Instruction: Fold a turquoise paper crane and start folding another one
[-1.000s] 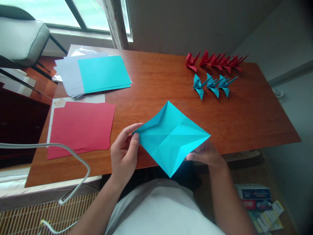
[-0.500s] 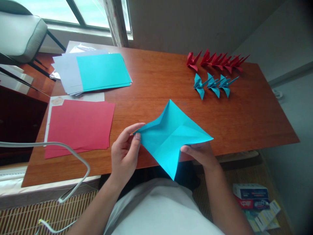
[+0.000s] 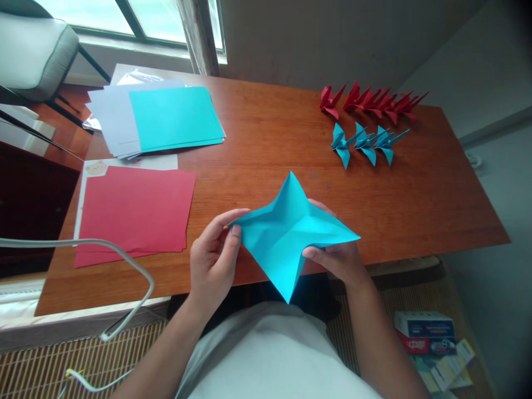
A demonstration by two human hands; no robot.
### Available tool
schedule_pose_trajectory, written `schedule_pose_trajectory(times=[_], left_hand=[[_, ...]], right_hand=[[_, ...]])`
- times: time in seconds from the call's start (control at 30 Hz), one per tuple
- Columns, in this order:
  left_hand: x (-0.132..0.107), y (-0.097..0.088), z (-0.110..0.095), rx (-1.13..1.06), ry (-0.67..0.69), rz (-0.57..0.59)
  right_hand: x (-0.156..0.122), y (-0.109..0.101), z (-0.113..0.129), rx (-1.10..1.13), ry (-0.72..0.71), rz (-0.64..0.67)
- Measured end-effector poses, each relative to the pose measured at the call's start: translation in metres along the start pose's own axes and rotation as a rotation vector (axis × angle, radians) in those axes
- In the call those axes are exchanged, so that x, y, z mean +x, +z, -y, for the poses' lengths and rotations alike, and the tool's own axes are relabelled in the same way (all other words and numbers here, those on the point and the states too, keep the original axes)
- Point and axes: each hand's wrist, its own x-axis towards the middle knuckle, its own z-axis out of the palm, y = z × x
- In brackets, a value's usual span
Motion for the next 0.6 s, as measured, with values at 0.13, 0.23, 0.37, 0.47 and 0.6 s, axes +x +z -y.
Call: schedule_pose_trajectory(times=[0.13, 0.23, 0.37, 0.47, 0.6], left_hand=[[0.000, 0.000, 0.000, -0.016, -0.003, -0.002], [0.000, 0.000, -0.001, -0.022, -0.003, 0.001], [0.001, 0.000, -0.002, 0.041, -0.014, 0.014], [0.001, -0.001, -0.003, 0.082, -0.015, 0.035], [0.002, -0.002, -0.003, 0.117, -0.031, 0.084]], right_hand=[[0.000, 0.001, -0.008, -0.017, -0.018, -0.051], [-0.001, 0.002, -0.017, 0.000, -0.032, -0.072], [-0.001, 0.003, -0.016, 0.078, -0.018, -0.053], [0.000, 0.001, -0.008, 0.051, -0.036, -0.019], [0.001, -0.002, -0.003, 0.059, -0.054, -0.007]])
